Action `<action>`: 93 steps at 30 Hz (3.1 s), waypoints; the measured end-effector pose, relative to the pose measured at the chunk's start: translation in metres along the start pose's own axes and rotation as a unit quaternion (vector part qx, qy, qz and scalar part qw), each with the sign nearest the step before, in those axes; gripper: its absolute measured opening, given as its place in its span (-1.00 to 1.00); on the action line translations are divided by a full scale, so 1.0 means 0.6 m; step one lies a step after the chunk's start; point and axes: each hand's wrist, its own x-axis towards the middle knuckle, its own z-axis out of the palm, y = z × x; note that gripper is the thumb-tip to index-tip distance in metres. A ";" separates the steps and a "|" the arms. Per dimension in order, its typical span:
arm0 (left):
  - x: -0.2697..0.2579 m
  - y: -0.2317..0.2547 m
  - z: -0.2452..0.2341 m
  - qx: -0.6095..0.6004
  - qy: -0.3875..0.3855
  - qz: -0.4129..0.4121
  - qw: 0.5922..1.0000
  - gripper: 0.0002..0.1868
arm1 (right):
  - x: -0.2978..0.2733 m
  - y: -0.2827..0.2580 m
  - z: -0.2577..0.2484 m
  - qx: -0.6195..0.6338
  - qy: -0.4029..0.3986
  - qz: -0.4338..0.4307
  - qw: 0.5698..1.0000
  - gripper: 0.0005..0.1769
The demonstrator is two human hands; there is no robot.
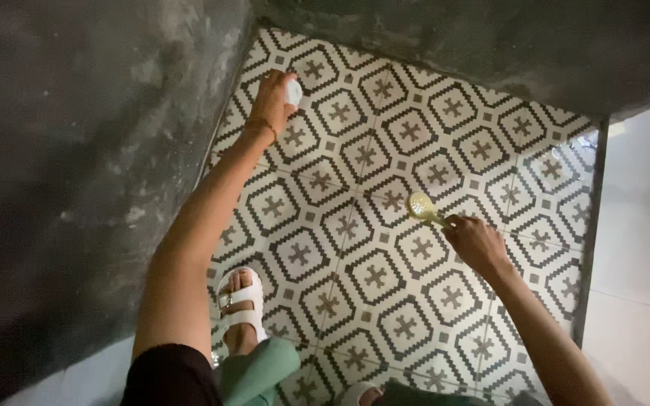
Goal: The person scrubs a patterned tiled floor using a yellow brush and a cleaning solution from a white bottle. They apply the solution to the floor and scrub the surface in repetitive motions, focusing on the grout lines and tile patterns.
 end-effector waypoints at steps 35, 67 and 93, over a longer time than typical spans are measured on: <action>0.165 -0.060 0.101 -0.055 -0.061 0.115 0.990 -0.32 | 0.003 -0.070 0.033 0.054 -0.044 0.158 0.985 -0.64; 0.128 0.487 0.321 0.024 -0.142 0.324 0.935 -0.30 | -0.150 -0.016 0.100 0.113 0.031 0.231 0.966 -0.64; 0.102 0.413 0.345 -0.073 -0.271 0.198 0.939 -0.19 | -0.091 -0.070 0.072 0.360 0.032 0.266 0.894 -0.57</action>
